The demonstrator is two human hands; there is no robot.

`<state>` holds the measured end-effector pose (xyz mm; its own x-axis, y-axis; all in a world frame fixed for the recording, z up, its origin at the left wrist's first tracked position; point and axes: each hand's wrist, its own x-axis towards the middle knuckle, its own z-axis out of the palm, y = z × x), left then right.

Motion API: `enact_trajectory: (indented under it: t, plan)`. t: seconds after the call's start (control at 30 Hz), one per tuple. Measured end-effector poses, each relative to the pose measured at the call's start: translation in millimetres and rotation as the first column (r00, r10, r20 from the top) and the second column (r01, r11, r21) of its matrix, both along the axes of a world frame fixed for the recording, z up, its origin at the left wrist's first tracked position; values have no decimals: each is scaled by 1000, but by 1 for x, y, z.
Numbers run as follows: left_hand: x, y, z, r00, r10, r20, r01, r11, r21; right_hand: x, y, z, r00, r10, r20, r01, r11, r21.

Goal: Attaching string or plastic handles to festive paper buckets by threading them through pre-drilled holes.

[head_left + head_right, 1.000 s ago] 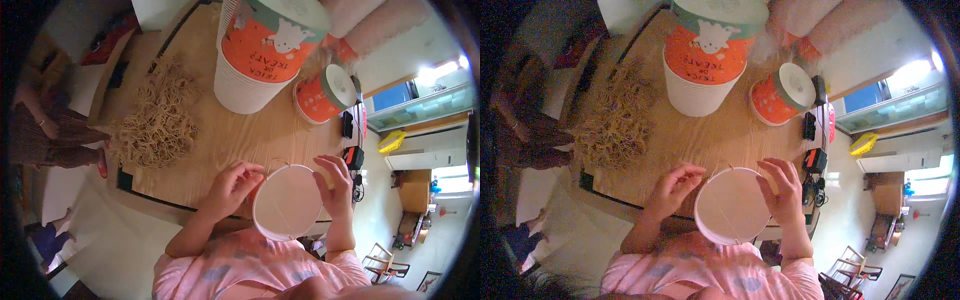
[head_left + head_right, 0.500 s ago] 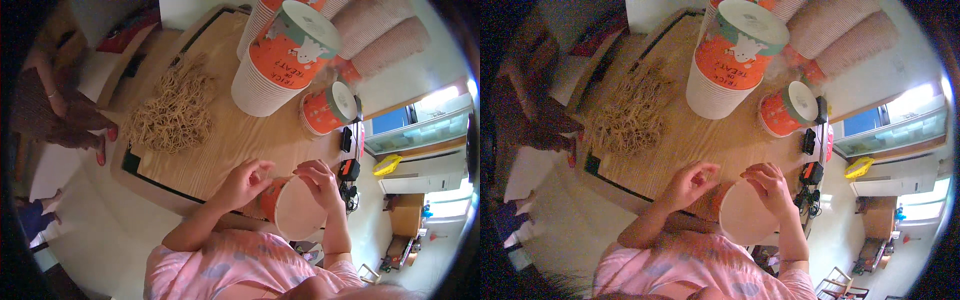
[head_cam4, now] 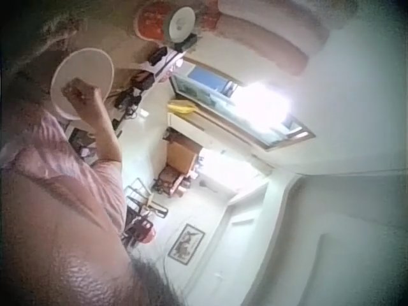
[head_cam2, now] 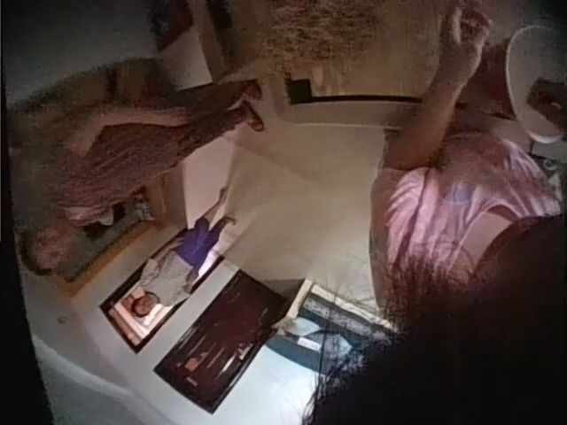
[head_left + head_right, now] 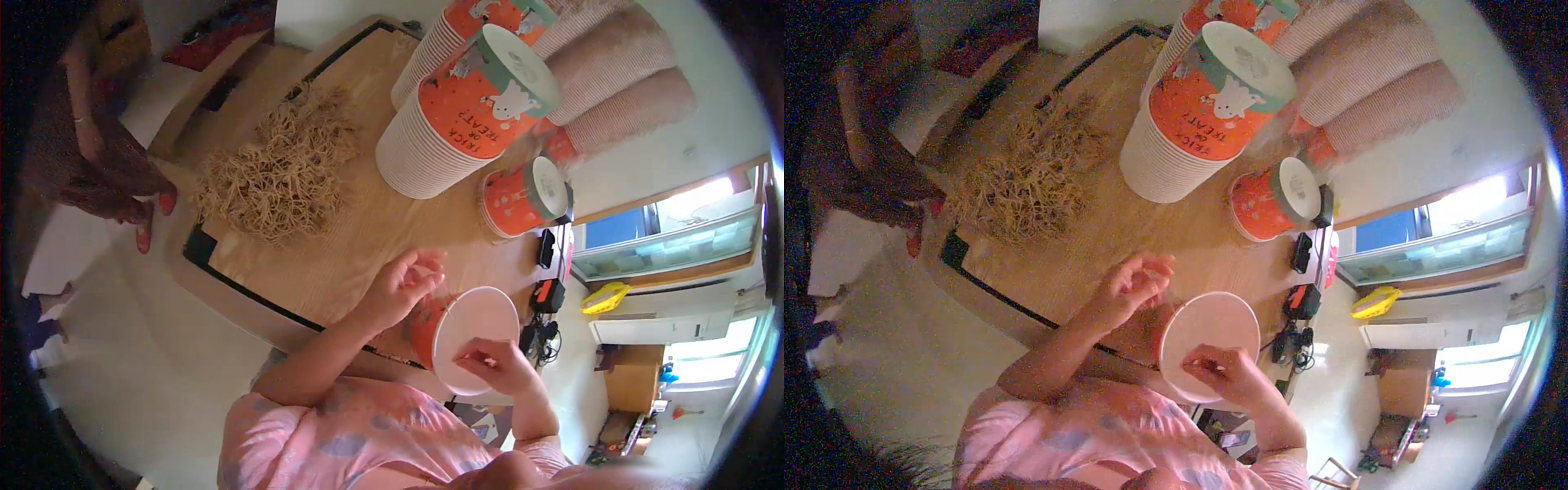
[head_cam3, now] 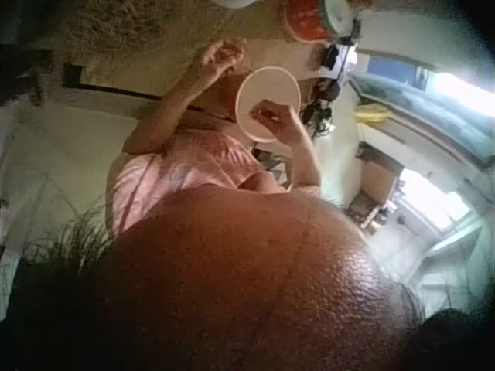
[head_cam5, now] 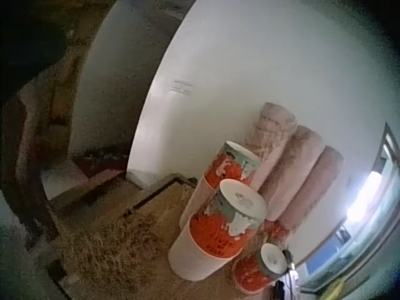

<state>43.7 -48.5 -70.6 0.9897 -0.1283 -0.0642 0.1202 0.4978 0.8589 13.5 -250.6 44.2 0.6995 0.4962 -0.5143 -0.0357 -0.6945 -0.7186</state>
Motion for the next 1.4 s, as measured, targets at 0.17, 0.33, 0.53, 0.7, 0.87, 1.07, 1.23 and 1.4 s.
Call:
enact_trajectory:
  t: [0.17, 0.33, 0.53, 0.7, 0.87, 1.07, 1.23, 1.4]
  plan:
    - [-24, -8, 2, 982, 50, 185, -87, 976, 198, -1, -7, 26, 923, -372, -96, 380, 849, 366]
    - [-42, -5, 31, 929, -30, 368, -207, 782, 587, 5, -8, 29, 863, -502, -57, 435, 680, 590]
    - [-25, -22, 25, 927, -5, 375, -277, 664, 695, 28, -4, 30, 925, -373, -72, 372, 851, 371]
    - [-15, -26, 32, 961, -46, 274, -203, 559, 804, 34, 1, 34, 907, -410, -100, 414, 818, 400]
    - [-18, -35, 31, 939, -78, 334, -240, 545, 803, 61, 6, 30, 972, -211, -105, 224, 966, 131]
    - [-19, -39, 31, 945, -207, 253, -121, 496, 860, 88, -4, 2, 958, -231, 170, 217, 971, 98]
    - [-22, -43, 28, 926, -235, 295, -104, 595, 797, 84, -9, -15, 958, -286, 6, 284, 952, 110]
    - [-24, -44, 33, 968, -129, 217, -68, 694, 717, 94, -26, -51, 987, -107, 119, 101, 993, 53]
